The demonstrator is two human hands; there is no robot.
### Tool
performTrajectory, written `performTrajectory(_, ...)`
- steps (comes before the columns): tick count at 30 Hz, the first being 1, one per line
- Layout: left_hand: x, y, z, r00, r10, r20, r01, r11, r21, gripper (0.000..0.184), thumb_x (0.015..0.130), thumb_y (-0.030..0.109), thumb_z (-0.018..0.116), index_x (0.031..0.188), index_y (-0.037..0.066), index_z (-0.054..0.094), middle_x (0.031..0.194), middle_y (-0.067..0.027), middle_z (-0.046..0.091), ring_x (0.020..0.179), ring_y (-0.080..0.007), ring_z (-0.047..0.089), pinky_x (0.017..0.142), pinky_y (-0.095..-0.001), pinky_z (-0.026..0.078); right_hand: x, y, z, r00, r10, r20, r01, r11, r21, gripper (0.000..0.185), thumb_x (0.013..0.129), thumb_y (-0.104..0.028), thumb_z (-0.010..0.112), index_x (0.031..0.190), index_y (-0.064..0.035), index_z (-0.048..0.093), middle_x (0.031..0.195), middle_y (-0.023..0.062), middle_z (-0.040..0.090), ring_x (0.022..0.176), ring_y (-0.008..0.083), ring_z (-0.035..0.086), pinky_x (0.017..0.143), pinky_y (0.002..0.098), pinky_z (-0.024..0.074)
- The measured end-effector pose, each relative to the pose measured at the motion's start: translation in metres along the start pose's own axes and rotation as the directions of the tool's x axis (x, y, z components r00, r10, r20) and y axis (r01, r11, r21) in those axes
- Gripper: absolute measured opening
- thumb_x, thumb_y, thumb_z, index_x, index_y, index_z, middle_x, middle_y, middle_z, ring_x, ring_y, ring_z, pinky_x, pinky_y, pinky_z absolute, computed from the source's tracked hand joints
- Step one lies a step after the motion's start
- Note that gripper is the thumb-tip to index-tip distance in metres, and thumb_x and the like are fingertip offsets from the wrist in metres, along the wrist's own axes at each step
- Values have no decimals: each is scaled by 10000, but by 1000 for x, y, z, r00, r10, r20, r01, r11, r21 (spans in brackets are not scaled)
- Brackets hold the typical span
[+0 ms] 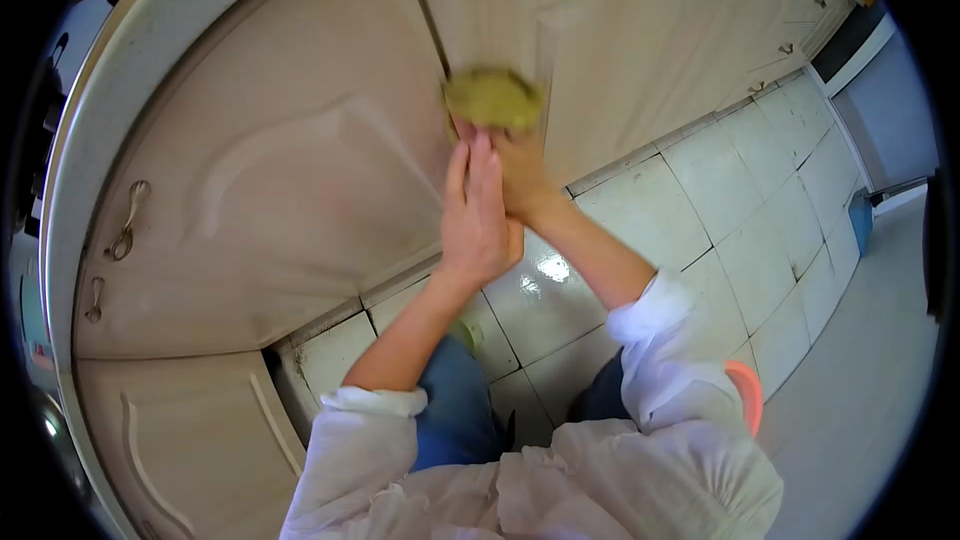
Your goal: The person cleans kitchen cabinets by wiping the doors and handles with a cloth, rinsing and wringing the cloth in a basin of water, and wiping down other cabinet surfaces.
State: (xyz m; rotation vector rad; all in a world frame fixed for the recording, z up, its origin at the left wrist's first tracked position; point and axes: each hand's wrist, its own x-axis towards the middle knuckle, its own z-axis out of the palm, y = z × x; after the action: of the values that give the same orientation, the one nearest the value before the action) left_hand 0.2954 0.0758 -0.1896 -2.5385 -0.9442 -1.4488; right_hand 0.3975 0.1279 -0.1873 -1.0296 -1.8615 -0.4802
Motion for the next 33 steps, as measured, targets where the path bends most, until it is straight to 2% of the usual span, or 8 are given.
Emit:
performTrajectory(9,-159,-51,41,732,-17,681,41,999,-19,859,626,-39,577,1406,-72,218,1482,-276,199,1358,-474,213,1120,-470,235,-217,-18,103,890,379,252,-410,909,80,373,848,-236,554,1212,-160,588,1179,77,562,990,308,563,776,417,482)
performTrajectory(15,-179,-52,51,549,-23,836,191,977,-98,907,629,-33,627,1426,-40,195,1494,-263,153,1380,-427,199,1132,-445,223,-258,-38,90,550,753,360,-826,427,369,273,886,-193,557,1147,-116,584,1000,162,611,900,346,591,739,424,491)
performTrajectory(18,-122,-30,31,729,-50,683,193,972,-135,843,695,-6,627,1429,-19,213,1474,-276,196,1353,-450,231,1108,-478,246,-217,-25,55,279,894,350,-945,190,268,258,871,-159,586,1097,-36,571,1027,153,619,940,241,589,839,314,453)
performTrajectory(20,-72,-12,8,893,-22,450,111,979,-172,763,746,23,627,1406,-25,247,1440,-293,259,1301,-486,290,1068,-530,280,-158,-5,26,51,954,295,-601,-207,772,283,827,-115,640,1071,-4,550,949,110,610,964,229,597,796,331,477)
performTrajectory(24,26,7,-41,986,150,74,-128,963,-236,769,746,-10,613,1416,-28,235,1443,-270,279,1327,-470,282,1092,-519,240,26,-38,-78,689,724,25,19,-53,998,521,862,-81,549,1344,6,375,1298,147,452,1234,231,438,1040,359,356)
performTrajectory(26,60,5,-64,947,236,-216,-277,943,-184,740,757,-55,566,1418,-21,235,1447,-265,286,1338,-458,281,1081,-537,246,66,-37,-77,878,455,-146,-78,439,895,598,876,-106,527,1422,-19,297,1436,165,337,1312,279,356,1097,389,287)
performTrajectory(28,86,-3,-68,937,278,-211,-322,922,-216,738,748,-67,548,1418,-22,242,1446,-257,297,1342,-460,273,1080,-537,246,90,-19,-63,986,100,-132,-38,914,403,611,889,-160,514,1443,-48,282,1496,163,262,1352,322,297,1098,414,283)
performTrajectory(33,134,1,-47,949,306,74,-305,952,-28,740,707,-74,530,1406,-31,292,1439,-212,346,1362,-442,249,1086,-526,245,101,31,-41,981,157,-115,-157,988,8,565,900,-249,478,1408,-36,353,1468,174,306,1377,365,239,1111,470,232)
